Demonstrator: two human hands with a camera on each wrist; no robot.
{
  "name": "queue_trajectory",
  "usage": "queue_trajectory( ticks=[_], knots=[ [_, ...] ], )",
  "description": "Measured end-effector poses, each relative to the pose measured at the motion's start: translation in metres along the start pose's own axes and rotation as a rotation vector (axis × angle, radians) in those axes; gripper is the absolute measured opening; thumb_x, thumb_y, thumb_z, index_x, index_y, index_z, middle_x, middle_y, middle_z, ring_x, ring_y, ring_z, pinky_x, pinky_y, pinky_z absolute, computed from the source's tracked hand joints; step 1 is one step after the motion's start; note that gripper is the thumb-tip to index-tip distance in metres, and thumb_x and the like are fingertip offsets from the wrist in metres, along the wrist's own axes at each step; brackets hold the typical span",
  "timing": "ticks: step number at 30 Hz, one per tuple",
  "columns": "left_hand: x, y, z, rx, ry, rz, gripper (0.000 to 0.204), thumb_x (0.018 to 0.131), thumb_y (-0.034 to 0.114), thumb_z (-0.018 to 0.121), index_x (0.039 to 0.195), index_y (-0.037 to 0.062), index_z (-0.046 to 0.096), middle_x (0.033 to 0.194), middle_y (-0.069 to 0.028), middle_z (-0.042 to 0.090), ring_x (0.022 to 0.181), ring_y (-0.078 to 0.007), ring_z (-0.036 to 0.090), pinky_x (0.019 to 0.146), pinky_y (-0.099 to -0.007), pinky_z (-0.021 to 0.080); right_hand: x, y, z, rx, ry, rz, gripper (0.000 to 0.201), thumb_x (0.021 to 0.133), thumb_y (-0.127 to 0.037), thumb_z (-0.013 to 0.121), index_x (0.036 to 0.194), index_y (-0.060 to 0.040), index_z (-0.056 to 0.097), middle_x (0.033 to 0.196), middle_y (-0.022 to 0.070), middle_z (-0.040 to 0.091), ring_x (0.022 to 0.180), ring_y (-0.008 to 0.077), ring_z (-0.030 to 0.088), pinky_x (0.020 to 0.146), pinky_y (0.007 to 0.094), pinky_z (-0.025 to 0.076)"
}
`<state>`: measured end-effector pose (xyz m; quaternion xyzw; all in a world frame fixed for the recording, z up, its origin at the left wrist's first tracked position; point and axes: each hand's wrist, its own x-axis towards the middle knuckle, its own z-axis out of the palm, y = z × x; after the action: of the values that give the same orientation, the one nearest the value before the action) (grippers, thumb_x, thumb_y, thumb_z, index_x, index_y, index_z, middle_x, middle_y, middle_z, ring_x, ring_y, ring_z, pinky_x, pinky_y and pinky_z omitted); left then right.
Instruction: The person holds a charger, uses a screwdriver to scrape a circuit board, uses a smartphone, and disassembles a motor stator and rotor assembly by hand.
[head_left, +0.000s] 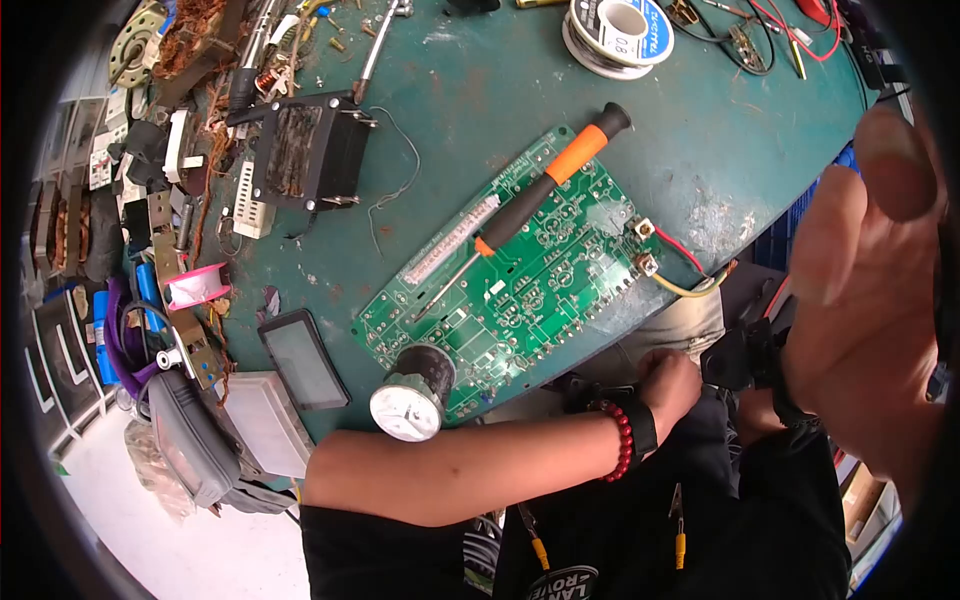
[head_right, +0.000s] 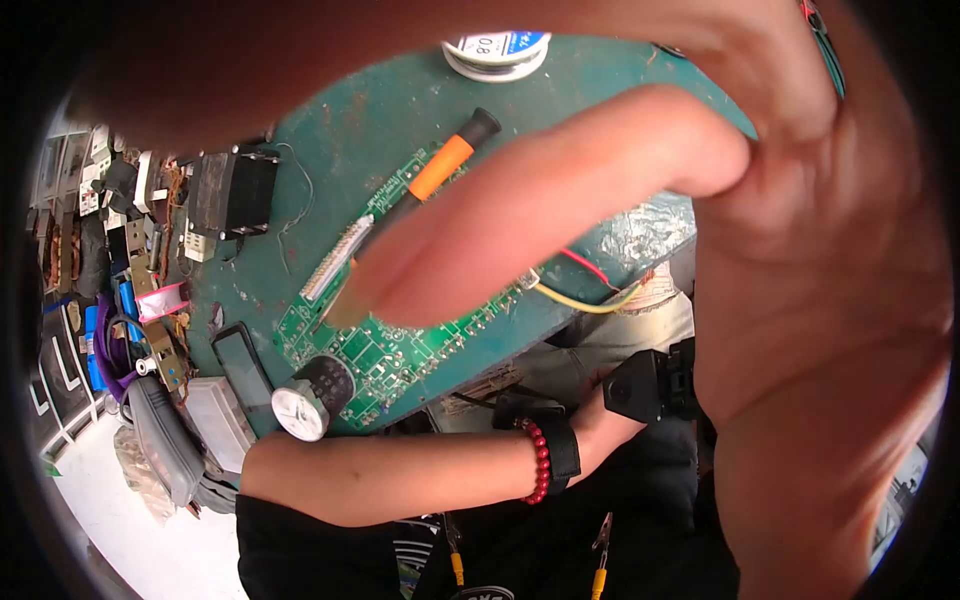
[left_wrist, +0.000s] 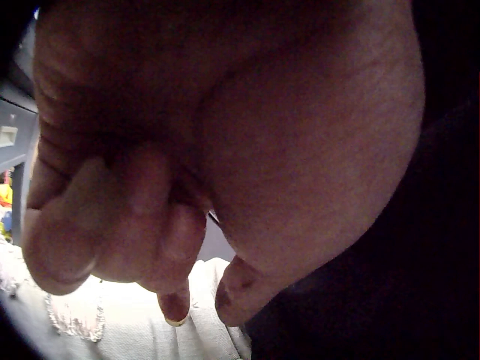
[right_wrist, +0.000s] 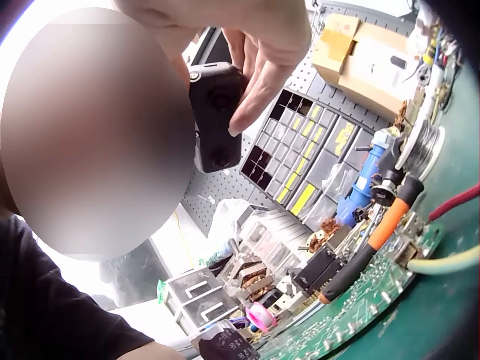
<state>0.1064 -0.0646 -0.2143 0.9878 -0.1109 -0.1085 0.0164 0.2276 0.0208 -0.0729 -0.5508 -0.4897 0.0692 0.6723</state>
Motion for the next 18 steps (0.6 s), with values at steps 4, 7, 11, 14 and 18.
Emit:
queue_trajectory(
  ticks=[4,7,11,14,18],
  knots=[
    [-0.007,-0.005,-0.013,-0.095,-0.084,-0.036,0.009,0.062,0.004,0.061,0.066,0.0123,0.059,0.059,0.0010,0.044,0.055,-0.0176,0.048,0.047,-0.0330,0.039,-0.004,0.001,-0.004,-0.001,-0.015,0.036,0.094,0.085,-0.066,0.055,0.140,0.0069,0.035,0.122,0.0289,0.053,0.106,0.0325,0.060,0.065,0.0326,0.053],
    [-0.008,-0.025,-0.029,-0.071,-0.113,0.124,0.011,0.080,0.017,0.061,0.074,0.0159,0.069,0.057,0.0077,0.051,0.047,-0.0166,0.054,0.034,-0.0344,0.035,-0.002,0.003,-0.007,-0.002,-0.029,0.046,0.093,0.085,-0.065,0.054,0.140,0.0069,0.035,0.122,0.0289,0.053,0.105,0.0325,0.060,0.065,0.0326,0.053],
    [-0.008,-0.030,-0.031,-0.058,-0.131,0.150,0.012,0.082,0.017,0.059,0.078,0.0163,0.070,0.059,0.0084,0.051,0.048,-0.0159,0.054,0.034,-0.0337,0.034,-0.003,0.004,-0.016,-0.018,-0.039,0.061,0.091,0.086,-0.065,0.054,0.139,0.0069,0.035,0.121,0.0289,0.053,0.103,0.0325,0.061,0.064,0.0326,0.053],
    [-0.007,-0.036,-0.040,-0.090,-0.244,0.227,0.009,0.081,0.016,0.061,0.075,0.0154,0.067,0.059,0.0074,0.048,0.047,-0.0146,0.050,0.034,-0.0320,0.032,-0.007,0.003,-0.021,-0.032,-0.038,0.085,0.091,0.086,-0.065,0.053,0.139,0.0068,0.036,0.120,0.0289,0.054,0.102,0.0325,0.061,0.064,0.0327,0.053],
    [0.018,0.048,0.040,0.253,0.081,-0.176,0.014,0.073,0.010,0.063,0.064,0.0155,0.054,0.056,0.0056,0.038,0.044,-0.0117,0.042,0.035,-0.0287,0.028,-0.005,-0.003,-0.035,-0.071,-0.052,0.103,0.089,0.087,-0.064,0.053,0.138,0.0068,0.036,0.119,0.0289,0.054,0.101,0.0325,0.062,0.064,0.0327,0.053]
  ],
)
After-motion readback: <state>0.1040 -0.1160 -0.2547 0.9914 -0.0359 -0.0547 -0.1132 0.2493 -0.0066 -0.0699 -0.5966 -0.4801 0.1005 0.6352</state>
